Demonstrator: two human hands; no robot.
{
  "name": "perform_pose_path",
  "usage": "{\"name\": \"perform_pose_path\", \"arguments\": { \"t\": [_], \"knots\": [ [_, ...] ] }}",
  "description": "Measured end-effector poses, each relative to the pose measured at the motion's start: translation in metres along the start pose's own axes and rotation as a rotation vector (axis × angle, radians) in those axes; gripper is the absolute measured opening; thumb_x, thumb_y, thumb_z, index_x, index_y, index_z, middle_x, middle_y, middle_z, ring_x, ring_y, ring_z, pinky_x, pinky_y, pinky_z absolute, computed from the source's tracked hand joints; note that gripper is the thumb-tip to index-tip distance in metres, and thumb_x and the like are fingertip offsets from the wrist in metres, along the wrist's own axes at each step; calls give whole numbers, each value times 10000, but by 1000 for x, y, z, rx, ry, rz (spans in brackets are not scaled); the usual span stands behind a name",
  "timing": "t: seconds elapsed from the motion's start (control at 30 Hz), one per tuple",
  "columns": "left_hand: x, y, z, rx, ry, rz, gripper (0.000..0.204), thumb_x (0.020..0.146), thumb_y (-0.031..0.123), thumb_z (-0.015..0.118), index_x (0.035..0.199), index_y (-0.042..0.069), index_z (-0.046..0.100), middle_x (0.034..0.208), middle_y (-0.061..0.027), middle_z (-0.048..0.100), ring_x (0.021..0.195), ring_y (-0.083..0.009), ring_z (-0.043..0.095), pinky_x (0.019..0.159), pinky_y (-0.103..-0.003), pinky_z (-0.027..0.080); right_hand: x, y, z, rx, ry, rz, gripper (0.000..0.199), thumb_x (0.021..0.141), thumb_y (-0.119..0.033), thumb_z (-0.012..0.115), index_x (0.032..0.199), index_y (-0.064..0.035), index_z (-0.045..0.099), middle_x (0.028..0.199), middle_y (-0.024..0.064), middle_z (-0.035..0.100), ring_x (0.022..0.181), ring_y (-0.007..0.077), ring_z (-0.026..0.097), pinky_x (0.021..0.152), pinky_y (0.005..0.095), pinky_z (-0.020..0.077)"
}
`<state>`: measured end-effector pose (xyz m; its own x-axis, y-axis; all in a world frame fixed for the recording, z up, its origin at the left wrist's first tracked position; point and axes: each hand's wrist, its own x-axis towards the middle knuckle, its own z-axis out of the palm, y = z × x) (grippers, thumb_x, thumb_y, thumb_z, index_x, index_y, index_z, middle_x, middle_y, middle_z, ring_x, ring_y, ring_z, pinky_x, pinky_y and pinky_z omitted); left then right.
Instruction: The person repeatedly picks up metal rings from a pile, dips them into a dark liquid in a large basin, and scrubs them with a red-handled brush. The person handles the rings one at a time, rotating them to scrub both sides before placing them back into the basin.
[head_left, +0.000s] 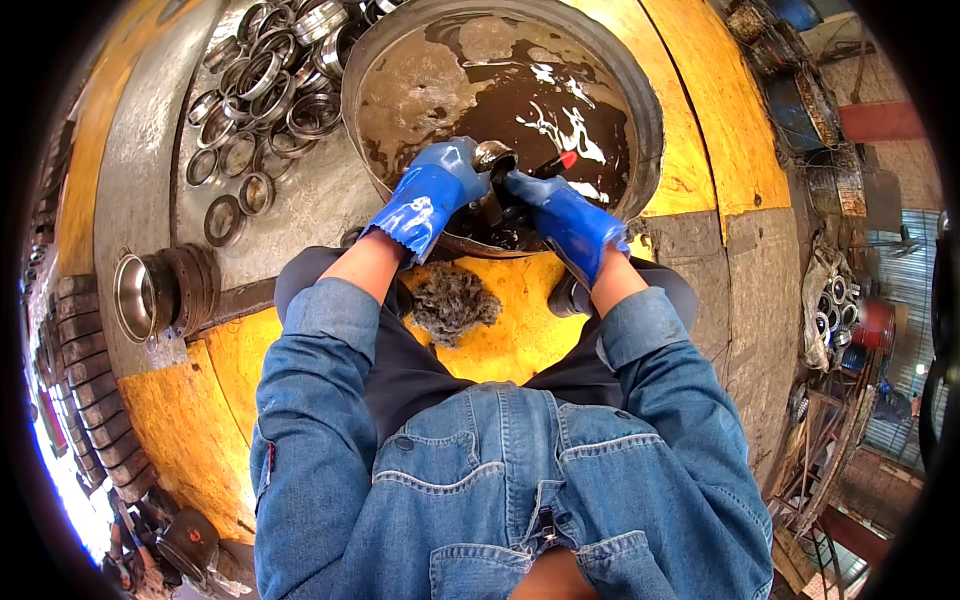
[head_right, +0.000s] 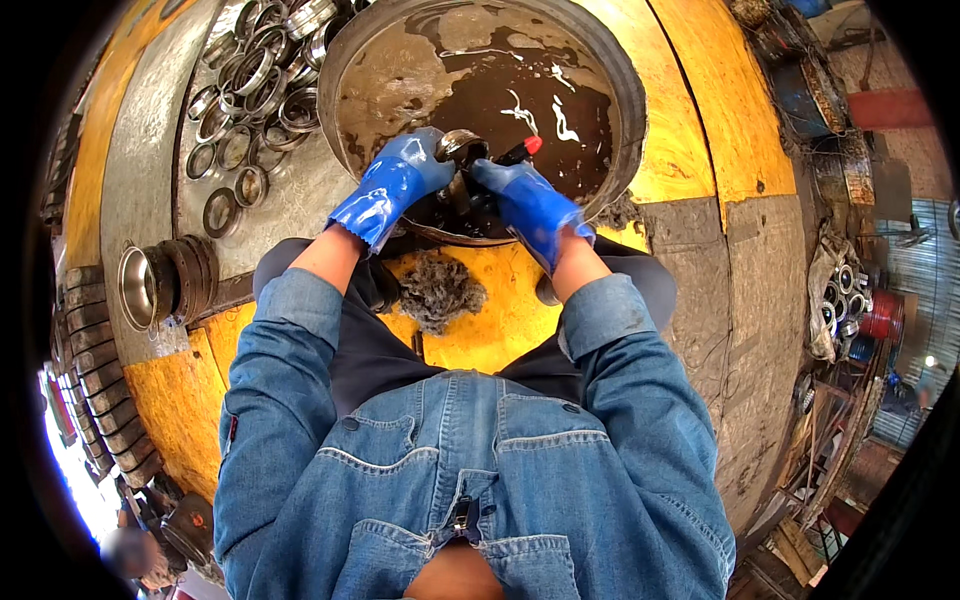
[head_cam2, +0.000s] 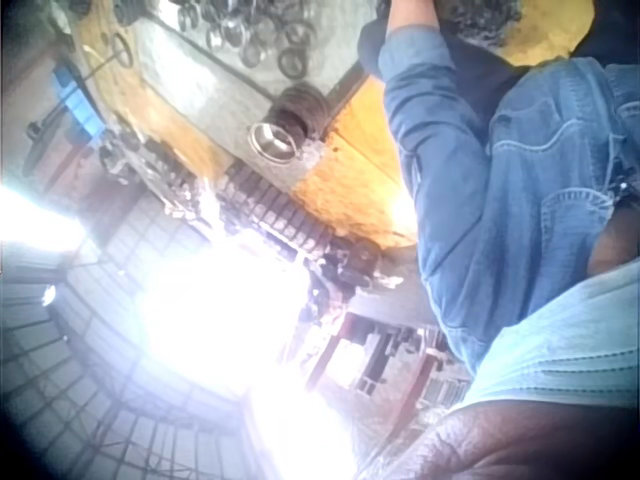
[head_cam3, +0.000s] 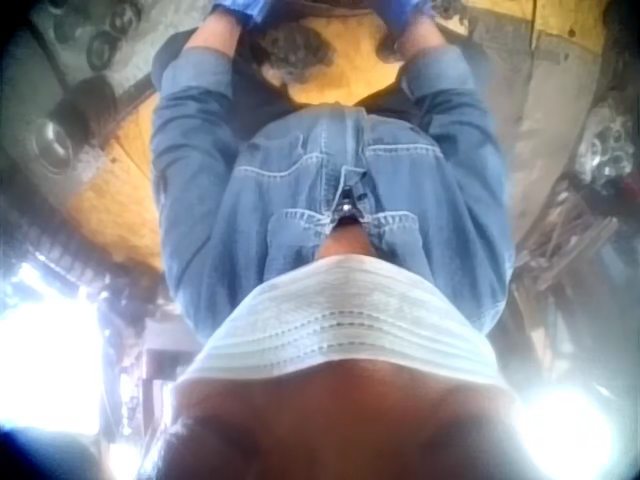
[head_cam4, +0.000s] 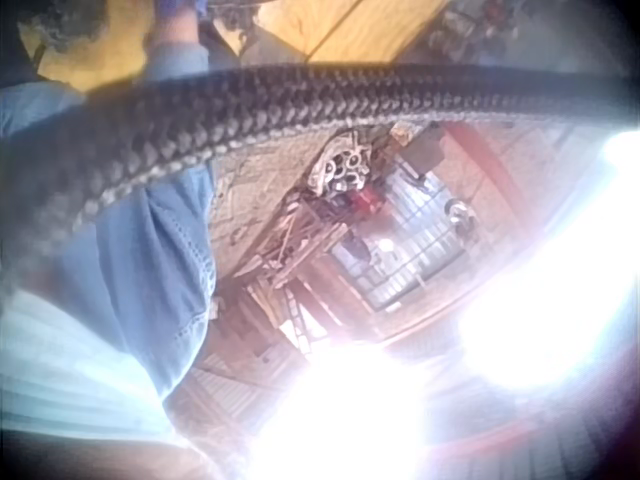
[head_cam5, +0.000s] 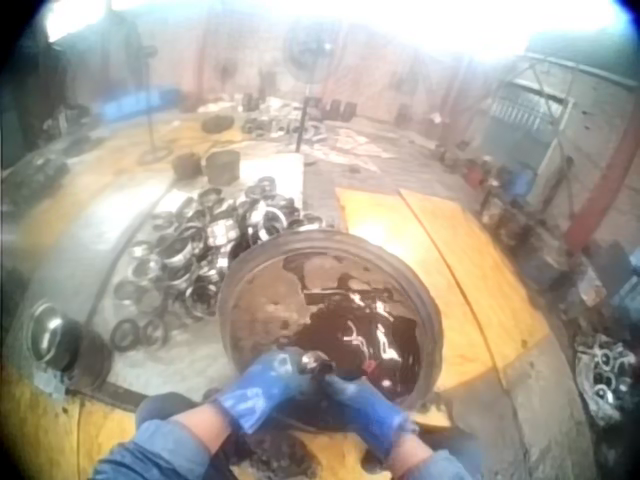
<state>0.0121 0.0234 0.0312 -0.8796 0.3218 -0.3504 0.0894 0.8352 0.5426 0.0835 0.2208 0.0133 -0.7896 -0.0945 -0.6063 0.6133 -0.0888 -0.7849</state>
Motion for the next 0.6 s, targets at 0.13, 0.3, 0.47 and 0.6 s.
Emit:
{"name": "perform_pose_path", "arguments": {
  "t": [0.13,0.3,0.47,0.6],
  "knots": [
    [4,-8,2,-19,-7,-17,485,851,378,714,1236,84,722,1204,-234,727,1146,-405,687,997,-466,541,-25,-24,10,-34,18,44,341,979,-382,710,1052,-53,764,822,46,721,675,127,628,675,273,509],
    [3,-6,-1,2,-47,-19,504,844,414,714,1235,97,725,1189,-246,728,1137,-402,691,985,-461,543,2,-7,3,-982,377,-714,341,990,-416,646,1109,-117,757,960,161,768,875,328,750,787,391,589],
    [-3,9,-2,-10,-54,-36,549,833,393,745,1277,76,695,1265,-243,701,1192,-402,667,1021,-462,538,22,18,2,-909,442,-556,329,968,-367,708,1094,-66,755,918,83,777,810,189,733,748,325,573],
    [-11,-1,-7,28,-66,3,529,854,403,718,1281,94,682,1288,-234,691,1204,-389,662,1024,-458,534,-11,-19,18,23,22,31,278,952,-307,719,957,-30,731,800,41,685,650,125,603,588,264,461]
  ]
}}
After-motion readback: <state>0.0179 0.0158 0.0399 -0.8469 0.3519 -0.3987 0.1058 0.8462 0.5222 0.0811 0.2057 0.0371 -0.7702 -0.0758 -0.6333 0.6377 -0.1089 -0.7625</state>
